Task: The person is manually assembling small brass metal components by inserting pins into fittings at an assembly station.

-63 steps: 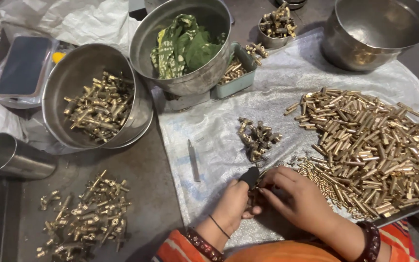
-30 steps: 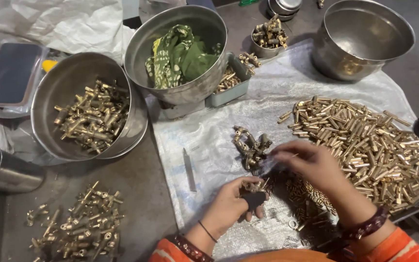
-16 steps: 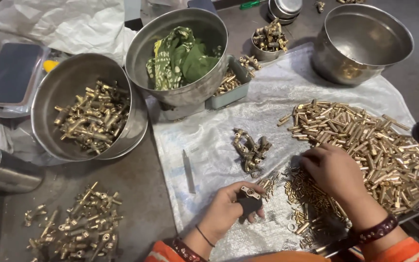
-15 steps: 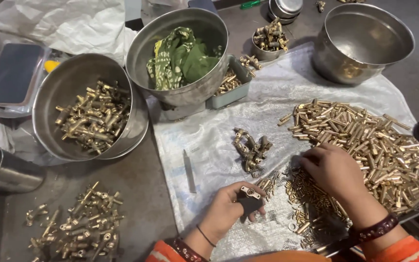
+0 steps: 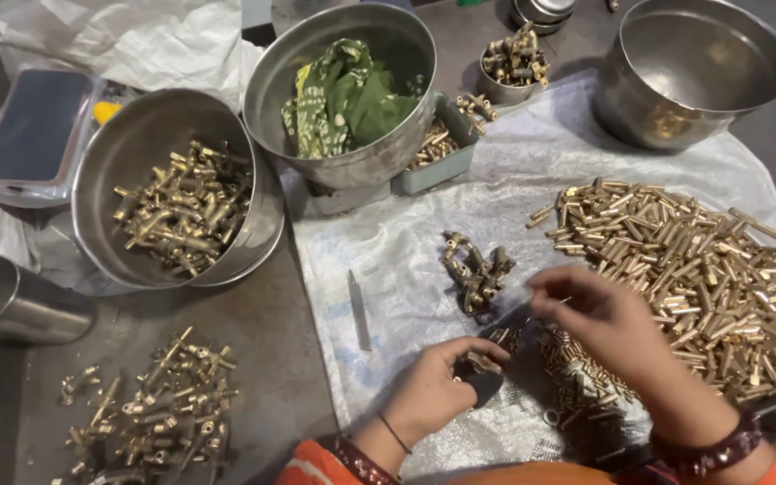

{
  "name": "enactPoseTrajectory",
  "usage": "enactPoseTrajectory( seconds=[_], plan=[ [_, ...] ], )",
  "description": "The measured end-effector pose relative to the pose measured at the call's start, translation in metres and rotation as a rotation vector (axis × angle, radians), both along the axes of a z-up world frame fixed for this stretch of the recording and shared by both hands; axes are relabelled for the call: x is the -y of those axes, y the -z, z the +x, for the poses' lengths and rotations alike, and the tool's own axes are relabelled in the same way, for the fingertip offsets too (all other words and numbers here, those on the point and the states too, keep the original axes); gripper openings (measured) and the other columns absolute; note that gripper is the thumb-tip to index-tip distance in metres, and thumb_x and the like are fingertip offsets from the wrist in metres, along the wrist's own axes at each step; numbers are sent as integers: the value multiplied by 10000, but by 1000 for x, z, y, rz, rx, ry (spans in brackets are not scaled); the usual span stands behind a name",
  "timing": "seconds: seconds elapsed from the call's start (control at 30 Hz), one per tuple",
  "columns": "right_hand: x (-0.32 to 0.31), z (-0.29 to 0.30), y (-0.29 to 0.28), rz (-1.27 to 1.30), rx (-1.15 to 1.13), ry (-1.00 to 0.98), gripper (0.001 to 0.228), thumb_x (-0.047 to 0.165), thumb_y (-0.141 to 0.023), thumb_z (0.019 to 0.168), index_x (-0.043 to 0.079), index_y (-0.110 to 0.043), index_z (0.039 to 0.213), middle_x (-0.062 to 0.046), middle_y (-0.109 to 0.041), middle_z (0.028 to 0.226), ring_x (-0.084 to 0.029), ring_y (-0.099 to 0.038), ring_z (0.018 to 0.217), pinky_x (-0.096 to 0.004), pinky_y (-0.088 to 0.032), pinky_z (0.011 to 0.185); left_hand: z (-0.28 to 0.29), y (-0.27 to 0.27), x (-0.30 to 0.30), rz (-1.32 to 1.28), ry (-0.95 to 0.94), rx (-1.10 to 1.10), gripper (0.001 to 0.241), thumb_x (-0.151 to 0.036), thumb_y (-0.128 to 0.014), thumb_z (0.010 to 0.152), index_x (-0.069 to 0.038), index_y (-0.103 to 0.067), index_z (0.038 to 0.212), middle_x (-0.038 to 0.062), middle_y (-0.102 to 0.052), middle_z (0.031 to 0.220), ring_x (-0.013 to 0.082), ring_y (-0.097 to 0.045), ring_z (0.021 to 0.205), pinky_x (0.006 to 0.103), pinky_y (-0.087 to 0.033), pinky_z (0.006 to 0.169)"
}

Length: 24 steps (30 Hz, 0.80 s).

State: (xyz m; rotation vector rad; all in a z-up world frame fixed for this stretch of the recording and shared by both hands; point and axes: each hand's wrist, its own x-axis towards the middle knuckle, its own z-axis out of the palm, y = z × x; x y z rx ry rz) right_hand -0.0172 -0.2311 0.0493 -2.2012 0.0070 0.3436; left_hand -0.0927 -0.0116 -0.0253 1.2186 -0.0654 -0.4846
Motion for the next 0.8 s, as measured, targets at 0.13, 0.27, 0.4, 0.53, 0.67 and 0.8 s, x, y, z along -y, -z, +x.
enactPoseTrajectory(
  seconds=[0.13, 0.27, 0.4, 0.53, 0.67, 0.8],
  plan=[
    [-20, -33, 29, 343, 2, -121, 219, 68, -744, 837, 56, -786, 1052, -78, -807, 1052, -159, -750, 989, -319, -592, 907, 0, 27, 6, 36, -43, -70, 401, 77, -610, 787, -38, -733, 1152, -31, -708, 923, 66, -610, 766, 223, -495, 655],
    [-31, -41, 35, 375, 240, -255, 159, 42, -785, 809, 36, -774, 967, -82, -781, 1016, -205, -744, 996, -348, -576, 908, -2, 12, 3, 225, -74, 52, 338, 8, -682, 825, -18, -734, 1157, -25, -717, 923, 39, -628, 825, 206, -530, 713],
    [-32, -41, 24, 271, 536, -339, 167, 64, -829, 770, 53, -733, 907, -69, -764, 980, -227, -739, 989, -355, -567, 895, -1, -8, 4, 254, -62, -33, 396, 11, -627, 779, -38, -727, 1159, 5, -730, 850, 89, -674, 715, 250, -559, 632],
    [-32, -43, 22, 253, 617, -364, 171, 65, -826, 769, 58, -715, 899, -64, -756, 974, -236, -730, 997, -365, -559, 904, -1, 10, 7, 240, -63, -42, 409, 14, -626, 765, -41, -713, 1160, 7, -720, 852, 94, -662, 702, 260, -546, 629],
    [-30, -45, 25, 250, 638, -379, 157, 78, -821, 780, 64, -716, 896, -55, -751, 983, -231, -722, 1015, -374, -557, 916, -3, 16, 5, 313, -85, 179, 352, 34, -661, 765, 13, -729, 1110, 31, -721, 875, 78, -653, 786, 247, -540, 674],
    [-22, -27, 18, 115, 639, -426, 141, 103, -812, 783, 76, -755, 908, -78, -714, 1098, -246, -689, 1074, -369, -553, 919, -3, 20, 10, 185, -151, 214, 415, 45, -678, 739, -45, -715, 1142, -16, -735, 968, 62, -657, 873, 219, -546, 783]
  ],
)
